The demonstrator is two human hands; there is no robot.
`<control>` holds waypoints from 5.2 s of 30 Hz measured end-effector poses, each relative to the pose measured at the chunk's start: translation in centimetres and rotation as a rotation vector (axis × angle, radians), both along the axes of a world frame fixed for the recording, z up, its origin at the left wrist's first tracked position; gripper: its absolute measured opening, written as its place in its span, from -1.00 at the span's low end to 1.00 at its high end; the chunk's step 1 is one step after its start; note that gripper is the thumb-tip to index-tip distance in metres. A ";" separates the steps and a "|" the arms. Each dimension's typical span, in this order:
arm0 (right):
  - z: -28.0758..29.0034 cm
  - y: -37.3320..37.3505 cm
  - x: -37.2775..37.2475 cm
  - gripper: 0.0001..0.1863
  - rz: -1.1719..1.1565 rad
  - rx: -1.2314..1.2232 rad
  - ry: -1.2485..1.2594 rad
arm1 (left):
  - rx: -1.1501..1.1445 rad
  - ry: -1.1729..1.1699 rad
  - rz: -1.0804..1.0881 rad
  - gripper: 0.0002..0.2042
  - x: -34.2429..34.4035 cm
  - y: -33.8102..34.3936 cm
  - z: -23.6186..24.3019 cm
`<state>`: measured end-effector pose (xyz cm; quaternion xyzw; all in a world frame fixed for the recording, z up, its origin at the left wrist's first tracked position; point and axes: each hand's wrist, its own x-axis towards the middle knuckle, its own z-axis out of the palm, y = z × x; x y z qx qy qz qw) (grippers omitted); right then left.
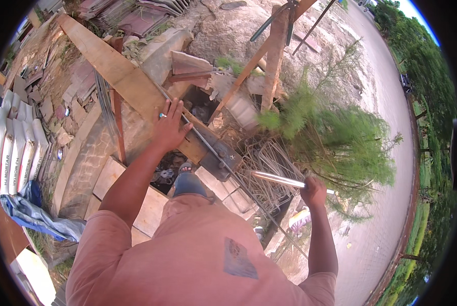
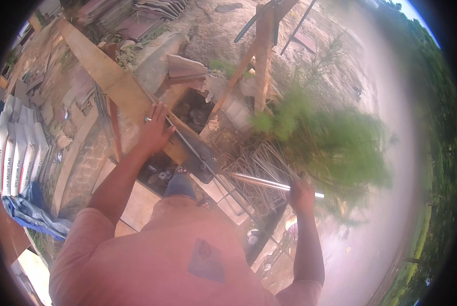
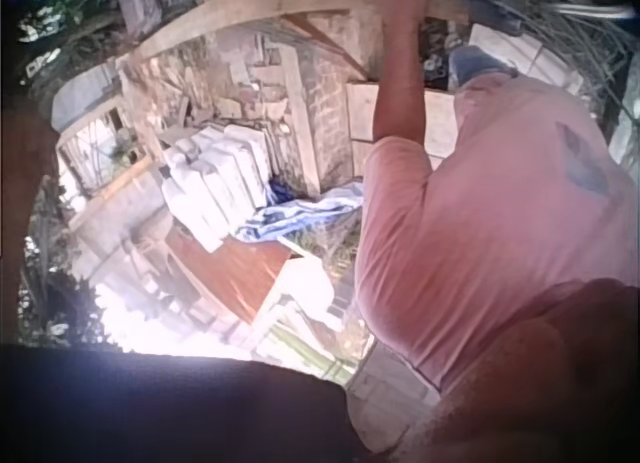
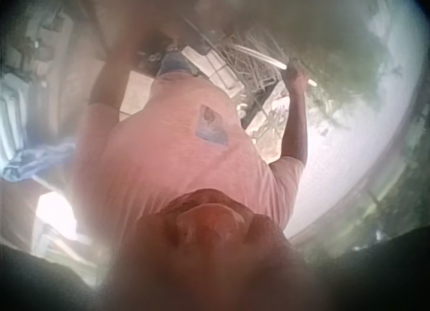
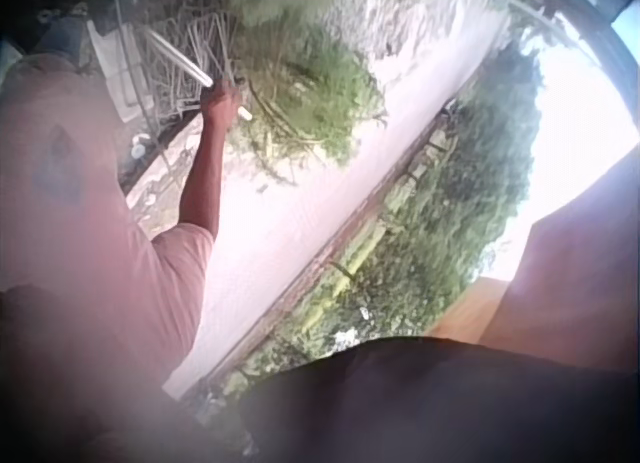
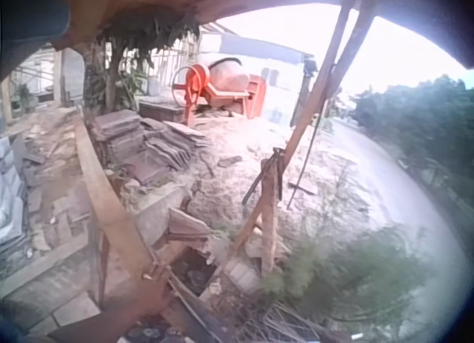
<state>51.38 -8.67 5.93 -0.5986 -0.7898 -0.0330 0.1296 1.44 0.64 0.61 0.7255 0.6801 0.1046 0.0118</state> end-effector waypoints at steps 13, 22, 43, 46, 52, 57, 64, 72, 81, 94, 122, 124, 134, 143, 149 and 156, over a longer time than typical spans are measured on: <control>1.3 14.2 -3.0 -0.86 0.394 0.026 -0.256 | -0.026 -0.019 -0.011 -0.26 0.5 -0.3 1.5; 1.1 16.4 -4.4 -0.82 0.431 -0.136 -0.317 | -0.049 -0.019 -0.009 -0.24 0.5 -0.6 1.2; 1.6 14.2 -2.7 -0.74 0.070 -0.052 -0.209 | 0.209 -0.401 0.073 -0.37 2.5 -10.4 0.3; 0.2 14.9 -2.9 -0.82 0.048 -0.007 -0.159 | 0.052 -0.727 0.207 -0.44 6.3 -17.1 -1.7; -2.0 15.4 -4.5 -0.80 0.078 0.067 -0.009 | -0.324 -0.807 0.229 -0.41 16.3 -30.0 -2.8; -2.9 16.0 -3.1 -0.79 0.057 0.031 -0.062 | -0.546 -0.789 0.464 -0.40 12.5 -42.0 -9.5; -2.4 15.6 -5.3 -0.78 0.093 0.164 -0.048 | -1.015 0.090 0.219 -0.73 2.0 -68.9 -18.9; 1.5 14.6 -2.8 -0.77 0.036 -0.020 -0.250 | -0.806 -1.047 1.000 -0.53 12.1 -61.3 -18.7; 2.8 16.1 -4.7 -0.58 0.055 -0.056 -0.261 | -1.339 -1.913 -0.326 -0.29 37.5 -40.2 -7.2; 4.2 15.8 -3.9 -0.68 0.279 -0.016 -0.261 | -1.567 -2.063 -0.676 -0.59 57.4 -43.0 -4.6; -0.2 -4.8 -0.1 -0.52 0.089 -0.080 -0.086 | -0.327 -0.655 0.855 -0.59 24.9 -65.1 0.2; 0.4 -4.1 0.7 -0.54 0.111 -0.107 -0.073 | -0.335 -0.686 0.896 -0.59 25.6 -65.5 -1.0; -1.4 -3.4 1.1 -0.53 0.128 -0.256 0.045 | -0.347 -0.652 0.924 -0.63 24.2 -66.1 2.0; 0.7 -6.6 -0.3 -0.40 -0.068 -0.275 0.115 | -0.295 -0.620 0.563 -0.65 15.5 -67.4 -0.4; 1.3 -13.6 -4.0 -0.44 -0.251 -0.209 0.133 | -0.270 -0.412 0.384 -0.64 2.6 -66.3 -1.5; -0.3 -23.9 -14.0 -0.54 -0.414 -0.185 0.383 | -0.193 -0.083 0.393 -0.65 -18.5 -52.8 2.9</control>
